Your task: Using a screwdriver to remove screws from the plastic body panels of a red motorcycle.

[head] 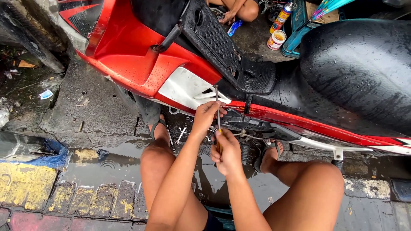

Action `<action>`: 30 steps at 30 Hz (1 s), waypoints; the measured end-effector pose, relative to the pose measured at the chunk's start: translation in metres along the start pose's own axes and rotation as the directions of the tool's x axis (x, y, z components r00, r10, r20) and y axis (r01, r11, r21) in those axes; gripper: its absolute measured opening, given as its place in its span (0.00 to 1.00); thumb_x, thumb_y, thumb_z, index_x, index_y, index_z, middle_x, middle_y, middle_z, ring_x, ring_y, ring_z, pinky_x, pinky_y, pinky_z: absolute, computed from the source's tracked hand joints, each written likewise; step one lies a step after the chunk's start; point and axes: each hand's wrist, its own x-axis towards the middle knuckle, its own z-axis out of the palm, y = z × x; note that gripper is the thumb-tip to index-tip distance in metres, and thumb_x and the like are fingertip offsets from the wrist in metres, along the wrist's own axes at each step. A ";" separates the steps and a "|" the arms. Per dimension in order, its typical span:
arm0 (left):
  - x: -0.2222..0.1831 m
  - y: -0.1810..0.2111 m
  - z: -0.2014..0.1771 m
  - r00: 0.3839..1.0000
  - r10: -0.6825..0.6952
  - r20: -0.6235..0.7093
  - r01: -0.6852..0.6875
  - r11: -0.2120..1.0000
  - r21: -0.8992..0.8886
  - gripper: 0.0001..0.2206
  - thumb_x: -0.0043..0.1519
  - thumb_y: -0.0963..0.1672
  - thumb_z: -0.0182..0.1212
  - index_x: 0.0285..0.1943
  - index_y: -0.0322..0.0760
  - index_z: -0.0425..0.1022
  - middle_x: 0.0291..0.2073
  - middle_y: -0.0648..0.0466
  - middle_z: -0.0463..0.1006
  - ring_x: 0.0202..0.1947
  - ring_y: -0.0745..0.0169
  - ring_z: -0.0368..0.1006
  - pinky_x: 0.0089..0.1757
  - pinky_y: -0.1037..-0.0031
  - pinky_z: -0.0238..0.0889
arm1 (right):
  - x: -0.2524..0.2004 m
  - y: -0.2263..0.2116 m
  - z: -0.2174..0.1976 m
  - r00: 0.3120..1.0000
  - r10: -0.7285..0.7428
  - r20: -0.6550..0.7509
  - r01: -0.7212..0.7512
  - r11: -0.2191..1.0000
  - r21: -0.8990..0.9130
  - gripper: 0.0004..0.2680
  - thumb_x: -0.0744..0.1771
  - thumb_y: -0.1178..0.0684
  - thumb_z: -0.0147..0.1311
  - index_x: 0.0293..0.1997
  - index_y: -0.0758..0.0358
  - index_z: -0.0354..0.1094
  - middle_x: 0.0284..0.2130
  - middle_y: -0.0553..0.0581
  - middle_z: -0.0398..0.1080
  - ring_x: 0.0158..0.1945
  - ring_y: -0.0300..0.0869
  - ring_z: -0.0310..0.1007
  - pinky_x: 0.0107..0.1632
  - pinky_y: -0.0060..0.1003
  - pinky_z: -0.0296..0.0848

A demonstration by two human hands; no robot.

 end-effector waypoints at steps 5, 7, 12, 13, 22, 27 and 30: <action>-0.001 0.007 -0.003 0.996 -0.042 0.083 0.049 0.996 -0.074 0.14 0.70 0.45 0.52 0.51 0.33 0.83 0.31 0.46 0.83 0.31 0.65 0.79 0.37 0.80 0.72 | 0.030 0.022 -0.029 0.852 0.165 0.498 -0.504 0.517 0.692 0.13 0.70 0.49 0.46 0.55 0.70 0.62 0.30 0.45 0.57 0.14 0.22 0.52 0.12 0.15 0.53; -0.002 0.003 -0.005 0.993 -0.048 0.110 0.061 0.992 -0.113 0.15 0.71 0.46 0.51 0.53 0.32 0.81 0.32 0.46 0.83 0.31 0.65 0.80 0.37 0.80 0.73 | 0.025 0.018 -0.029 0.790 0.043 0.611 -0.586 0.344 0.734 0.11 0.71 0.52 0.43 0.56 0.66 0.63 0.26 0.43 0.53 0.13 0.22 0.52 0.11 0.16 0.55; -0.005 0.016 -0.004 0.987 -0.107 0.118 0.125 0.981 -0.151 0.16 0.70 0.47 0.54 0.55 0.31 0.80 0.35 0.44 0.83 0.32 0.63 0.80 0.38 0.79 0.73 | 0.037 0.013 -0.030 0.759 0.057 0.648 -0.566 0.550 0.614 0.12 0.72 0.50 0.42 0.57 0.62 0.68 0.22 0.44 0.49 0.13 0.26 0.51 0.10 0.19 0.56; -0.010 0.023 -0.003 0.985 -0.129 0.111 0.146 0.977 -0.154 0.16 0.69 0.47 0.54 0.56 0.31 0.80 0.36 0.44 0.83 0.33 0.63 0.80 0.39 0.78 0.73 | 0.038 0.015 -0.030 0.764 0.070 0.641 -0.534 0.625 0.569 0.12 0.72 0.49 0.43 0.58 0.61 0.69 0.21 0.44 0.49 0.14 0.27 0.51 0.10 0.19 0.56; -0.003 0.007 -0.011 0.975 -0.144 0.168 0.165 0.979 -0.121 0.18 0.70 0.48 0.53 0.61 0.33 0.78 0.42 0.46 0.85 0.35 0.66 0.81 0.35 0.84 0.72 | 0.021 -0.007 0.006 0.933 0.198 0.302 -0.291 0.907 0.304 0.05 0.74 0.49 0.38 0.50 0.56 0.57 0.22 0.45 0.47 0.13 0.28 0.47 0.09 0.21 0.49; -0.011 0.008 -0.023 0.973 -0.142 0.183 0.163 0.982 -0.101 0.19 0.70 0.48 0.52 0.63 0.31 0.76 0.46 0.45 0.84 0.36 0.65 0.80 0.38 0.81 0.73 | 0.015 -0.011 0.020 0.946 0.190 0.263 -0.254 0.937 0.238 0.06 0.74 0.49 0.37 0.51 0.58 0.54 0.23 0.46 0.49 0.14 0.29 0.49 0.11 0.22 0.50; -0.016 0.014 -0.029 0.981 -0.116 0.157 0.133 0.986 -0.105 0.17 0.69 0.48 0.55 0.60 0.35 0.78 0.44 0.47 0.85 0.37 0.65 0.81 0.39 0.78 0.74 | 0.023 -0.010 0.016 0.953 0.180 0.244 -0.236 0.945 0.224 0.06 0.74 0.49 0.38 0.52 0.56 0.54 0.23 0.45 0.48 0.14 0.27 0.48 0.12 0.20 0.50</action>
